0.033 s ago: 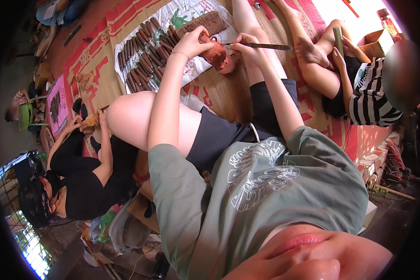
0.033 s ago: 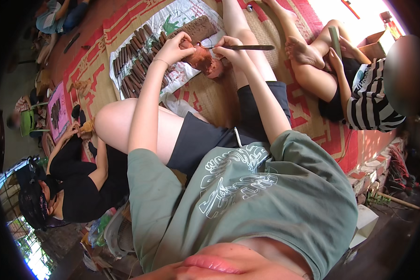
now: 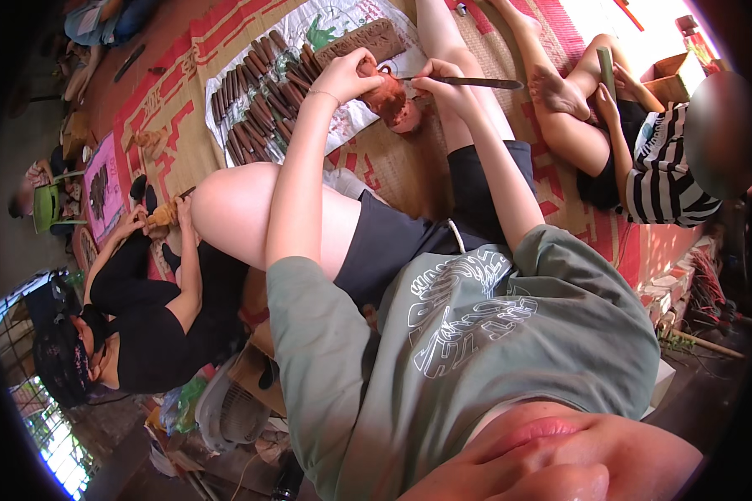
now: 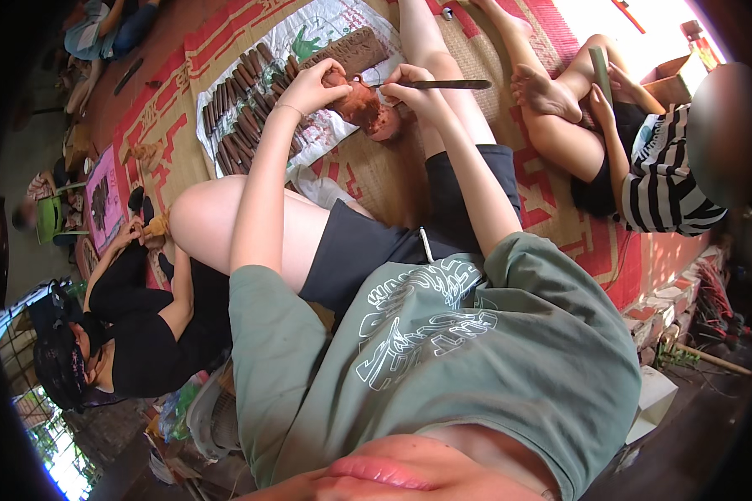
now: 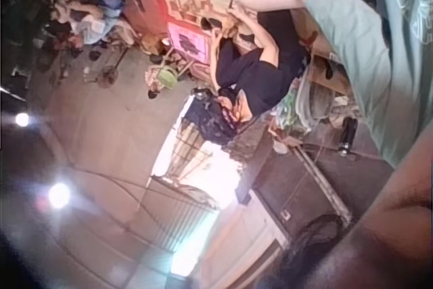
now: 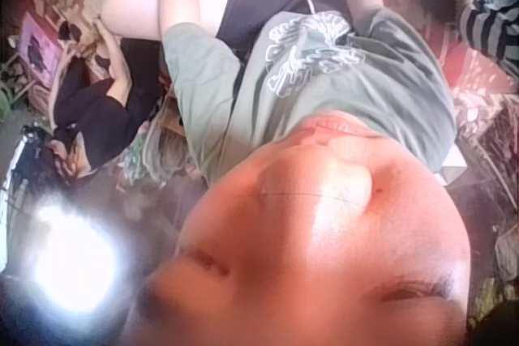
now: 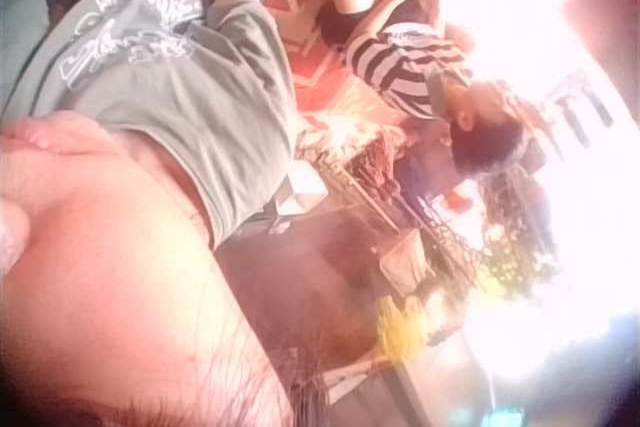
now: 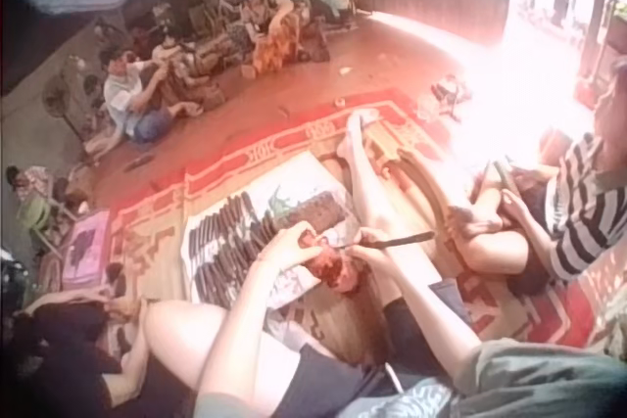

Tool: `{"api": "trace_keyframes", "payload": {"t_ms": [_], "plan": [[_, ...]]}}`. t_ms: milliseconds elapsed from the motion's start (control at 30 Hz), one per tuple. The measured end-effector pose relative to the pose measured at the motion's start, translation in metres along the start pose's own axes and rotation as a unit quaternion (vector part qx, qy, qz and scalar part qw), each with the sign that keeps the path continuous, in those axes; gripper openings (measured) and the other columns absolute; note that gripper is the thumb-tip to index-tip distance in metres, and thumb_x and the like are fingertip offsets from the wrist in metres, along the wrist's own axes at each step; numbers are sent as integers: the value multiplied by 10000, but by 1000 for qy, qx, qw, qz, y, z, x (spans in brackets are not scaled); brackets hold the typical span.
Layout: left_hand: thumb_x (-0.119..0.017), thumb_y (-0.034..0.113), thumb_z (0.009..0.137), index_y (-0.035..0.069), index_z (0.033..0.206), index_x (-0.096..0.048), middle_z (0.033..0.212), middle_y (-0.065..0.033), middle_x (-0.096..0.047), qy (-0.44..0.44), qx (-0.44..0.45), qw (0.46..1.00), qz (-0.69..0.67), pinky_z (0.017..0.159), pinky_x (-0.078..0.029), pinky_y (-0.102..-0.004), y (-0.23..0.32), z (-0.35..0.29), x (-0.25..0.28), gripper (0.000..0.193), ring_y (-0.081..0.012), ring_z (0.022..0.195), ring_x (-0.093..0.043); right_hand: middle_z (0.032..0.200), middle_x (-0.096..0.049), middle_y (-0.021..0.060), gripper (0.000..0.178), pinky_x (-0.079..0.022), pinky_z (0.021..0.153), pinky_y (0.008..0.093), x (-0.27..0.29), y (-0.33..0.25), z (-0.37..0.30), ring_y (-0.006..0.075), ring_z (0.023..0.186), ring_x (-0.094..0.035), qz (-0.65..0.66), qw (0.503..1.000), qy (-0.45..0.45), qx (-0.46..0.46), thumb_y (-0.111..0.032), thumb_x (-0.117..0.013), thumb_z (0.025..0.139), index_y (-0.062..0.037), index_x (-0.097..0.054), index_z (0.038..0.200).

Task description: The person sits on a mat and uses a knife to carve a small piece of reddish-brown wood. They hold the wood in their left hand and carefully shape it with the knife in their right hand, occasionally rotating the piece to access different sides.

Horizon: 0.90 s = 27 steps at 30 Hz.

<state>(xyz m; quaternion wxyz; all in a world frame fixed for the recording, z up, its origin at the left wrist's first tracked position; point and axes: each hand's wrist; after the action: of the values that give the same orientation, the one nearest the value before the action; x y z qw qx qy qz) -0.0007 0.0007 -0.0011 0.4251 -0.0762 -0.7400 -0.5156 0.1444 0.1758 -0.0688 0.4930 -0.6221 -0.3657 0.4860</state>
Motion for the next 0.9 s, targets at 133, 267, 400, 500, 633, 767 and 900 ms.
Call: {"api": "trace_keyframes", "payload": {"t_ms": [133, 267, 400, 500, 633, 767, 900], "plan": [[-670, 234, 707, 61, 945, -543, 855, -82, -623, 2, 16, 999, -38, 751, -469, -293, -19, 7, -2, 321, -166, 798, -589, 719, -611, 54, 127, -479, 608, 210, -12, -1, 0, 97, 666, -590, 18, 1000, 10, 12, -57, -658, 750, -10, -546, 788], [-646, 309, 723, 66, 925, -555, 872, -127, -634, 50, 28, 998, 8, 752, -469, -320, -17, 7, -11, 329, -212, 826, -613, 723, -619, 56, 142, -474, 604, 204, -16, 0, -3, 89, 670, -592, -11, 999, 14, 31, -60, -661, 742, 2, -545, 797], [-624, 362, 694, 94, 835, -600, 831, -141, -649, 99, 71, 991, 53, 732, -486, -361, -3, 4, -12, 304, -296, 806, -626, 717, -618, 40, 140, -457, 589, 194, -17, 3, -2, 61, 660, -570, -66, 996, 8, 66, -59, -669, 730, 8, -556, 779], [-619, 376, 691, 108, 773, -621, 804, -127, -654, 128, 86, 987, 50, 712, -491, -366, -14, 5, -16, 280, -297, 779, -629, 701, -612, 26, 140, -445, 576, 189, -21, 2, -3, 44, 643, -548, -85, 995, -5, 59, -65, -684, 717, 5, -566, 746], [-597, 362, 692, 115, 737, -635, 772, -124, -649, 85, 82, 989, 91, 698, -497, -369, -12, 0, -10, 254, -295, 765, -629, 670, -600, 7, 163, -432, 562, 185, -22, 4, -5, 32, 628, -527, -142, 987, -22, 74, -79, -708, 705, 6, -570, 717], [-561, 350, 702, 113, 751, -651, 771, -142, -642, 71, 69, 990, 104, 702, -498, -374, -14, 3, -11, 258, -304, 769, -626, 646, -587, -5, 178, -419, 546, 189, -23, 15, -1, 23, 614, -506, -147, 984, -26, 100, -91, -718, 704, 9, -571, 719], [-540, 363, 707, 120, 800, -676, 802, -152, -648, 113, 126, 982, 83, 724, -498, -379, -26, 9, -14, 293, -315, 786, -627, 638, -583, -2, 180, -416, 539, 194, -27, 17, -1, 23, 606, -497, -170, 977, -12, 129, -95, -719, 704, 8, -573, 721]]}}
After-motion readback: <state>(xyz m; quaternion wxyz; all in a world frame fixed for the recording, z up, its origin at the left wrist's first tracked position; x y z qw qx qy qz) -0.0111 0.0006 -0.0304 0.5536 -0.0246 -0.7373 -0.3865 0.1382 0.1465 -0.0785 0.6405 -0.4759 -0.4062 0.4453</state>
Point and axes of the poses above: each hand's wrist, its own z-axis towards the middle knuckle, its own x-axis out of the back of the hand, y = z × x
